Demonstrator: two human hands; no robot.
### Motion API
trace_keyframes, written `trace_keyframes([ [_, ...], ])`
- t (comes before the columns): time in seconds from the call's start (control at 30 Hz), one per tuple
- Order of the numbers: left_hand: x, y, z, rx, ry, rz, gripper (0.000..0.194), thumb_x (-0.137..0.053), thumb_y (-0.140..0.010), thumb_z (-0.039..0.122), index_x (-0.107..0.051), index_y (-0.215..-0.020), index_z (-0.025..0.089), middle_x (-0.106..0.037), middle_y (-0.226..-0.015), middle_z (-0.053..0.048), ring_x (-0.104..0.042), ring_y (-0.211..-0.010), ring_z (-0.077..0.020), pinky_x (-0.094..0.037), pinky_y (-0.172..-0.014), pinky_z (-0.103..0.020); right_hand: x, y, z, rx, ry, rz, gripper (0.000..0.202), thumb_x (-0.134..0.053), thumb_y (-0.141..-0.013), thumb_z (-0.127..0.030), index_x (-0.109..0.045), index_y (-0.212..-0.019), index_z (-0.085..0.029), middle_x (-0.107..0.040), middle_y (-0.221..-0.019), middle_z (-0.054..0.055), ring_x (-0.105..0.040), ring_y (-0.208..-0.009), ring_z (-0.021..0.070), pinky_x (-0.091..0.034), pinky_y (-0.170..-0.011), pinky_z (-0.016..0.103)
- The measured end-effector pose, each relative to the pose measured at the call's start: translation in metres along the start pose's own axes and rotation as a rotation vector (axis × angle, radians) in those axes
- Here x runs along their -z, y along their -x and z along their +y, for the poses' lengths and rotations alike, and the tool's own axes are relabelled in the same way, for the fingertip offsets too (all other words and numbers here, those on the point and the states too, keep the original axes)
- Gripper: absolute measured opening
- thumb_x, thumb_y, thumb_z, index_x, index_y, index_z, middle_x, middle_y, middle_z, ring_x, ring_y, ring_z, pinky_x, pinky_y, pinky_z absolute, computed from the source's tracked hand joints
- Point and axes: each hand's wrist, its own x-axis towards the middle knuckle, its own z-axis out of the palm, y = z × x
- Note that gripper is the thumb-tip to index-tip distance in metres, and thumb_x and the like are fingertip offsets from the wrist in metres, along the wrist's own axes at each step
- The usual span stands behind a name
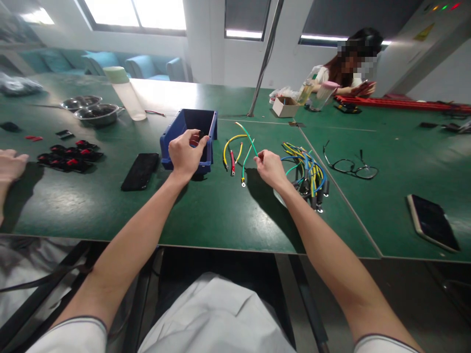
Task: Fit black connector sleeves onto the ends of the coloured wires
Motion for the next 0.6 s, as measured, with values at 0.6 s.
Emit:
trace_keyframes([
  [0.6, -0.007, 0.014, 0.012, -0.103, 0.019, -0.056, 0.034, -0.057, -0.088, 0.047, -0.066, -0.105, 0.020, -0.069, -0.088, -0.002, -0.063, -0.074, -0.0159, -0.044, -0.077, -0.027, -0.014, -0.002, -0.004, -0.214, -0.736, -0.085, 0.018, -0.052, -0.084, -0.021, -0.045, -0.100, -0.020, -0.058, -0.072, -0.004, -0.060, -0.054, 0.0106, -0.048, -0.055, 0.023],
])
